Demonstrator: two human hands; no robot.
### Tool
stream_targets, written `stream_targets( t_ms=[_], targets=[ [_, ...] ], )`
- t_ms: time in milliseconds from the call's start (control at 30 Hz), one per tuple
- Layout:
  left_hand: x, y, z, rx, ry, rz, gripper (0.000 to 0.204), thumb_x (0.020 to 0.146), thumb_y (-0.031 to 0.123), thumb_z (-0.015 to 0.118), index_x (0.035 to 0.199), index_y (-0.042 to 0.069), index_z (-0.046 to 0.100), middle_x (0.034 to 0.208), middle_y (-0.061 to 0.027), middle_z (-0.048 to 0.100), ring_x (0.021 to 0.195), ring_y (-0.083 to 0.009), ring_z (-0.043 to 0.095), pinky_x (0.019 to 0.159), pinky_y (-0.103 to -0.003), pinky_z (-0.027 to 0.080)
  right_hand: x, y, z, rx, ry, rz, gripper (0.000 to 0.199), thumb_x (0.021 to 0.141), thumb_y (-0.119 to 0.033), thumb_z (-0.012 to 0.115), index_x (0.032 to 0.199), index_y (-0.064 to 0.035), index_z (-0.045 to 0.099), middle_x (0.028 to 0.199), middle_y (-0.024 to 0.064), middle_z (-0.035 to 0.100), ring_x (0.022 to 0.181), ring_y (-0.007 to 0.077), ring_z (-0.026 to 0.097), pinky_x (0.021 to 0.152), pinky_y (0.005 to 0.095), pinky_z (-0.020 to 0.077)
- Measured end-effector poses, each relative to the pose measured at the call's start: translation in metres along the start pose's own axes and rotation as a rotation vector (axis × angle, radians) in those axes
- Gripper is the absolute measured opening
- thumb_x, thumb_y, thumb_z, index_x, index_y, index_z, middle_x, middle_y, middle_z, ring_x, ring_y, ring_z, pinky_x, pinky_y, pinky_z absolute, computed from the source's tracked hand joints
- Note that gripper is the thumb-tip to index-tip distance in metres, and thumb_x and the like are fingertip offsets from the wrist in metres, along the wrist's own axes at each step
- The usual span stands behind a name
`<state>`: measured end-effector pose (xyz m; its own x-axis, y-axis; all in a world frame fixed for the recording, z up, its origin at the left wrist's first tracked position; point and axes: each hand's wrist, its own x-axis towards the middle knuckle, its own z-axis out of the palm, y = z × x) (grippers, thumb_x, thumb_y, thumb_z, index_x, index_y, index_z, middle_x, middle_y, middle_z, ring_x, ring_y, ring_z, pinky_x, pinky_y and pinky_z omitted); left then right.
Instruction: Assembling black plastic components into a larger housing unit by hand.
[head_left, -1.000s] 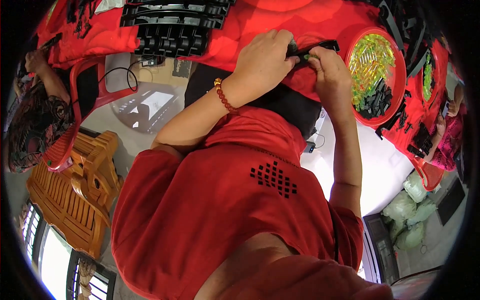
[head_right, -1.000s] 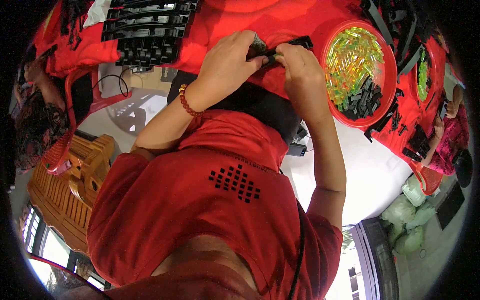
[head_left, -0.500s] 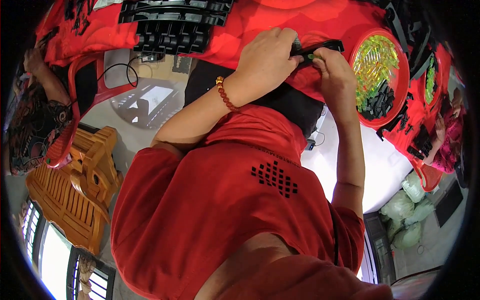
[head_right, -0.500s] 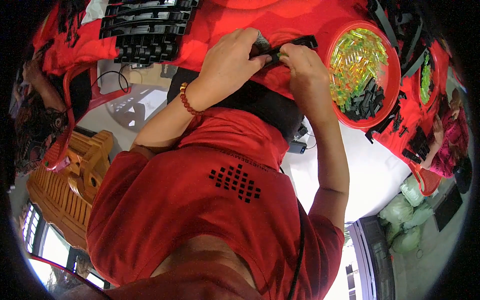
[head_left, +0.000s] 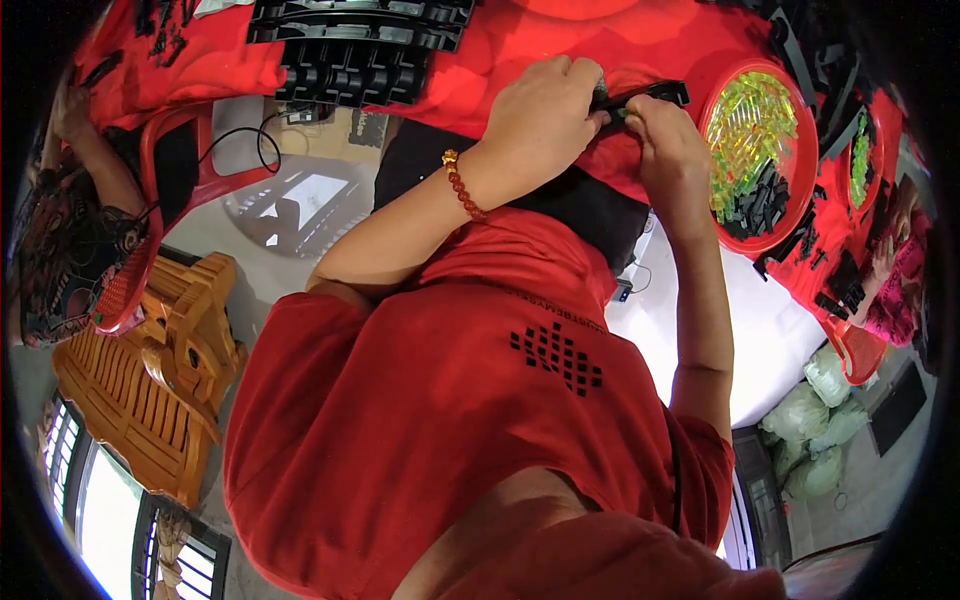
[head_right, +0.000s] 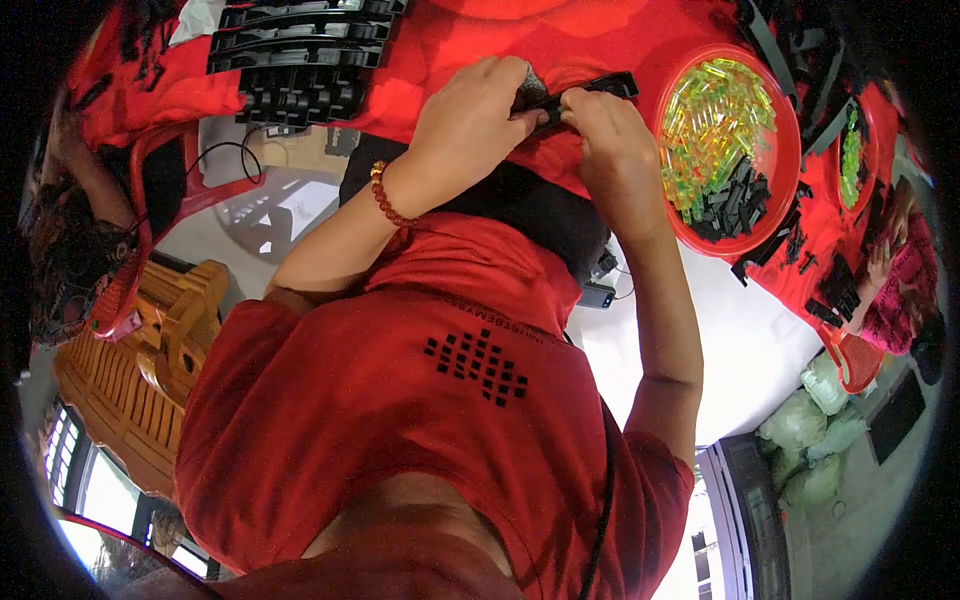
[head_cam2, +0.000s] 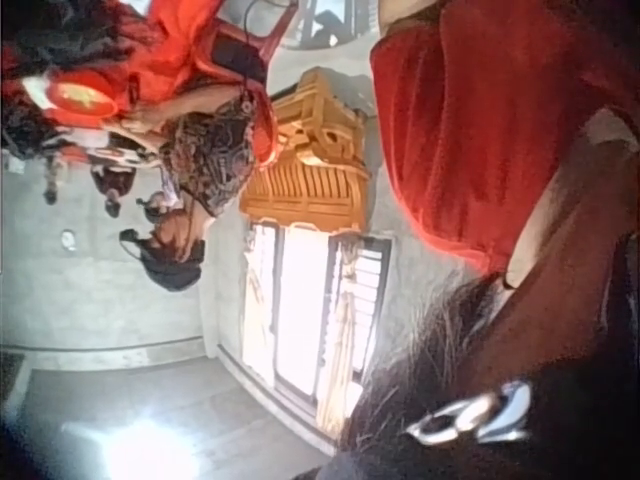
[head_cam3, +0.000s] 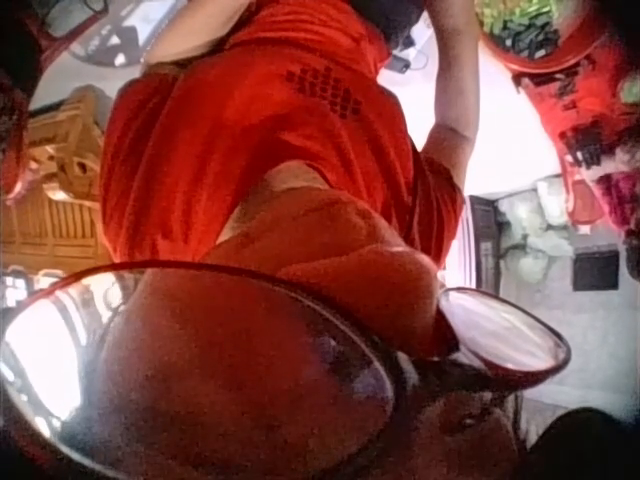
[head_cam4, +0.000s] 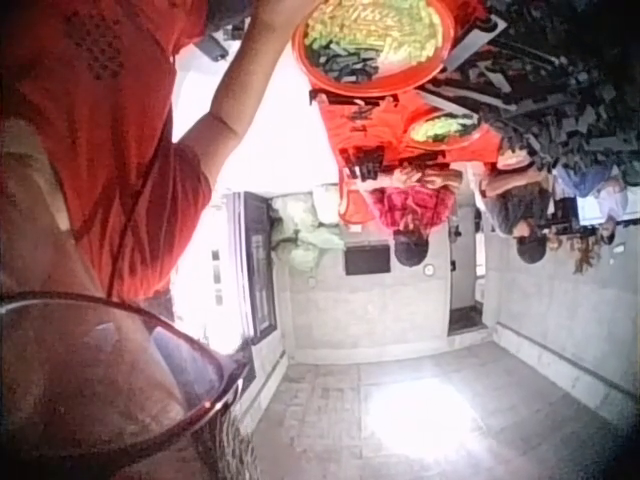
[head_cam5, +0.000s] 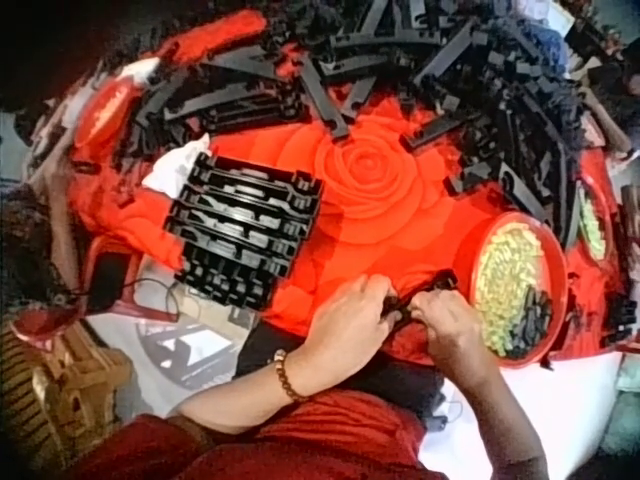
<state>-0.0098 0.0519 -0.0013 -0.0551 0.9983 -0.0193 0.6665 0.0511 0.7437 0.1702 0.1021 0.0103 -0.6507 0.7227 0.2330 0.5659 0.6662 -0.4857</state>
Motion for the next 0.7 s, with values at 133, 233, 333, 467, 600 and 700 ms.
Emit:
stream_targets(
  t_ms=[133,233,333,467,600,700],
  targets=[
    [-0.003,0.001,0.001,0.023,0.036,0.031,0.03,0.082,0.02,0.074,0.098,0.003,0.055,0.094,-0.0187,0.063,0.095,-0.0408,0.061,0.079,-0.049,0.05,0.0,-0.005,-0.002,0.052,0.008,0.032,0.02,0.084,0.002,0.066,0.103,-0.0015,0.064,0.096,0.0151,0.067,0.089,0.0337,0.065,0.078,0.0413,0.053],
    [-0.001,0.0,0.0,0.043,0.03,0.072,0.031,0.083,0.02,0.074,0.098,0.002,0.055,0.092,-0.019,0.063,0.092,-0.0419,0.061,0.079,-0.049,0.05,-0.009,-0.004,-0.002,0.125,0.13,0.139,0.017,0.087,0.002,0.066,0.103,-0.0003,0.065,0.094,0.0145,0.068,0.088,0.0306,0.068,0.078,0.0378,0.0542],
    [-0.001,-0.002,-0.002,0.072,0.002,0.113,0.031,0.085,0.023,0.072,0.099,0.002,0.054,0.092,-0.0194,0.063,0.091,-0.0412,0.062,0.077,-0.049,0.05,-0.018,-0.007,-0.005,0.233,0.318,0.281,0.013,0.091,0.004,0.064,0.103,0.0018,0.066,0.096,0.0136,0.07,0.082,0.021,0.071,0.074,0.0312,0.056],
    [-0.002,-0.007,-0.014,0.0,-0.067,0.135,0.03,0.088,0.024,0.069,0.101,0.001,0.054,0.093,-0.0195,0.063,0.09,-0.0404,0.062,0.076,-0.049,0.05,-0.032,-0.008,-0.006,0.179,0.375,0.285,0.015,0.091,0.005,0.063,0.106,0.0029,0.064,0.096,0.0142,0.07,0.08,0.0196,0.071,0.073,0.03,0.0567],
    [-0.001,-0.007,-0.021,0.07,-0.113,0.15,0.031,0.089,0.026,0.069,0.104,0.002,0.056,0.094,-0.0175,0.064,0.089,-0.0384,0.064,0.075,-0.047,0.051,-0.044,-0.011,-0.005,0.359,0.388,0.436,0.016,0.093,0.005,0.062,0.109,0.0034,0.063,0.096,0.0136,0.07,0.081,0.018,0.071,0.074,0.0288,0.0569],
    [-0.004,-0.001,-0.017,0.168,-0.063,0.195,0.031,0.09,0.027,0.068,0.106,0.003,0.058,0.094,-0.0166,0.065,0.089,-0.0374,0.064,0.076,-0.046,0.052,-0.048,-0.015,-0.003,0.387,0.384,0.466,0.016,0.094,0.004,0.061,0.109,0.0037,0.062,0.098,0.0135,0.069,0.082,0.0179,0.071,0.074,0.0283,0.0568]
  ],
)
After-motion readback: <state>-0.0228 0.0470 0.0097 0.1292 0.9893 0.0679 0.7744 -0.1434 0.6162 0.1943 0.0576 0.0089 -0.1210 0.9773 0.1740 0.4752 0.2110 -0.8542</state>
